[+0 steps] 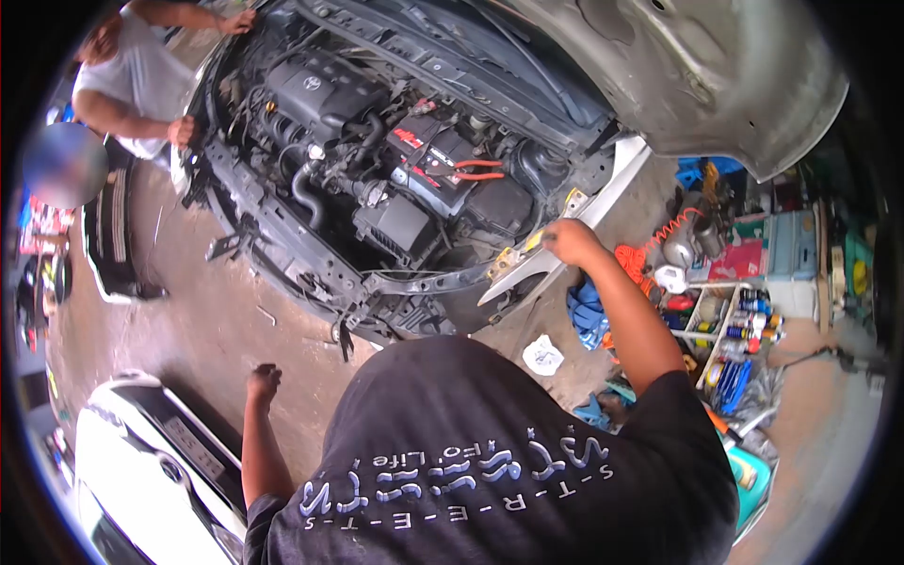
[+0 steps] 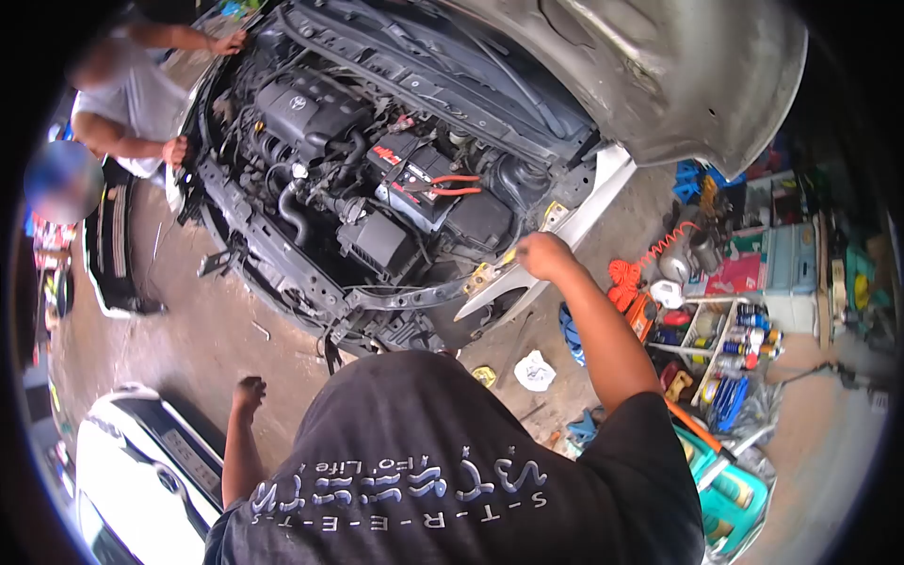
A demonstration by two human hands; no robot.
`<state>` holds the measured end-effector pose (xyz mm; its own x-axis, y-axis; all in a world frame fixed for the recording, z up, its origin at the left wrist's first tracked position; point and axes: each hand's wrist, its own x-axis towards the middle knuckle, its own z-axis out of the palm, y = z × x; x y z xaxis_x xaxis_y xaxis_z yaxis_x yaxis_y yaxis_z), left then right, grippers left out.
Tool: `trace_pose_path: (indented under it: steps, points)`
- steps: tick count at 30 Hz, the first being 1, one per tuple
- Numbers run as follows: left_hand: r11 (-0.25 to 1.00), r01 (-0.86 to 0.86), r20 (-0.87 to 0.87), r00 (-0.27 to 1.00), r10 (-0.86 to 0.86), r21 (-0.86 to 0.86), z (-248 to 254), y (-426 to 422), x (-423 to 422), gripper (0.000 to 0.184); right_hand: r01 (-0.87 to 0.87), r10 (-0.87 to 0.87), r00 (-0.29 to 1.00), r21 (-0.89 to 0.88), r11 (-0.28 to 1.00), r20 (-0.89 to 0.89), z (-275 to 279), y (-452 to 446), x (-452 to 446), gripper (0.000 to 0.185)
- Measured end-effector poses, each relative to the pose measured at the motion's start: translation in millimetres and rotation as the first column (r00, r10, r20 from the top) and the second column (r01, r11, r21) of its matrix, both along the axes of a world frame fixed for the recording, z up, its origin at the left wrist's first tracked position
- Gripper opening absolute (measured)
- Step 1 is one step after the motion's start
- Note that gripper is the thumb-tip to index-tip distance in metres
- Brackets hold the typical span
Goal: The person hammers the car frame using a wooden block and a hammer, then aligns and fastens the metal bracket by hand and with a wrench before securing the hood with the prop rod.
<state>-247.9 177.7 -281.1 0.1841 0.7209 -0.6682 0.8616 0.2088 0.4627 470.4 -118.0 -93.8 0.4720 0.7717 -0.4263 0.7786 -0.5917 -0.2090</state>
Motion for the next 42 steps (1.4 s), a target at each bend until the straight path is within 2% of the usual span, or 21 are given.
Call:
trace_pose_path:
  steps: [1, 3, 5, 7, 9, 11, 15, 16, 17, 20, 22, 26, 29, 35, 40, 42]
  points:
    - [1.000, -0.031, -0.005, 1.000, 0.031, -0.004, 14, -18, 14, 0.038, -0.101, 0.102, 0.995, -0.037, 0.994, 0.014, -5, 14, -5, 0.021]
    - [0.970, -0.235, 0.045, 0.970, 0.238, -0.067, 46, -59, 54, 0.039, -0.325, 0.334, 0.942, -0.149, 0.934, 0.043, -15, 45, -13, 0.019]
    - [0.966, -0.217, 0.053, 0.973, 0.226, -0.141, 30, -101, 59, 0.039, -0.470, 0.488, 0.870, -0.179, 0.864, 0.069, -20, 68, -27, 0.021]
    - [0.992, -0.057, 0.008, 0.998, 0.058, -0.112, -5, -146, 45, 0.039, -0.537, 0.563, 0.823, -0.221, 0.814, 0.072, -30, 83, -38, 0.021]
    - [0.967, -0.169, -0.017, 0.985, 0.169, -0.189, -16, -192, 42, 0.039, -0.597, 0.633, 0.770, -0.259, 0.759, 0.078, -37, 94, -45, 0.022]
    - [0.926, -0.272, -0.101, 0.962, 0.254, -0.263, 7, -227, 49, 0.040, -0.700, 0.735, 0.675, -0.258, 0.666, 0.067, -42, 98, -54, 0.023]
    - [0.897, -0.332, -0.173, 0.941, 0.292, -0.292, 12, -276, 26, 0.040, -0.845, 0.855, 0.497, -0.144, 0.515, 0.147, -67, 101, -59, 0.024]
    - [0.862, -0.412, -0.193, 0.909, 0.369, -0.296, 10, -285, 14, 0.040, -0.876, 0.879, 0.452, -0.110, 0.469, 0.149, -68, 104, -62, 0.025]
    - [0.819, -0.489, -0.213, 0.871, 0.442, -0.300, 4, -293, 5, 0.040, -0.880, 0.883, 0.445, -0.109, 0.461, 0.148, -70, 107, -66, 0.025]
    - [0.807, -0.520, -0.240, 0.852, 0.466, -0.280, 15, -294, 1, 0.040, -0.893, 0.916, 0.398, -0.210, 0.399, 0.048, -69, 117, -78, 0.027]
    - [0.784, -0.563, -0.173, 0.826, 0.536, -0.260, 15, -288, 2, 0.041, -0.842, 0.888, 0.458, -0.309, 0.443, 0.025, -60, 124, -77, 0.027]
    - [0.823, -0.522, -0.096, 0.852, 0.515, -0.223, 28, -268, 30, 0.043, -0.840, 0.879, 0.477, -0.294, 0.456, -0.002, -50, 125, -60, 0.028]
    - [0.842, -0.489, -0.041, 0.869, 0.494, -0.227, 36, -252, 49, 0.045, -0.848, 0.880, 0.471, -0.245, 0.469, 0.058, -53, 122, -60, 0.027]
    - [0.855, -0.466, -0.046, 0.882, 0.468, -0.230, 28, -244, 57, 0.046, -0.892, 0.920, 0.367, -0.230, 0.389, 0.136, -62, 117, -79, 0.021]
    - [0.839, -0.491, -0.096, 0.871, 0.482, -0.235, 28, -251, 46, 0.045, -0.955, 0.983, 0.158, -0.240, 0.176, 0.094, -52, 112, -92, 0.022]
    - [0.833, -0.500, -0.106, 0.866, 0.489, -0.236, 28, -257, 41, 0.045, -0.966, 0.984, 0.159, -0.193, 0.171, 0.075, -54, 111, -90, 0.020]
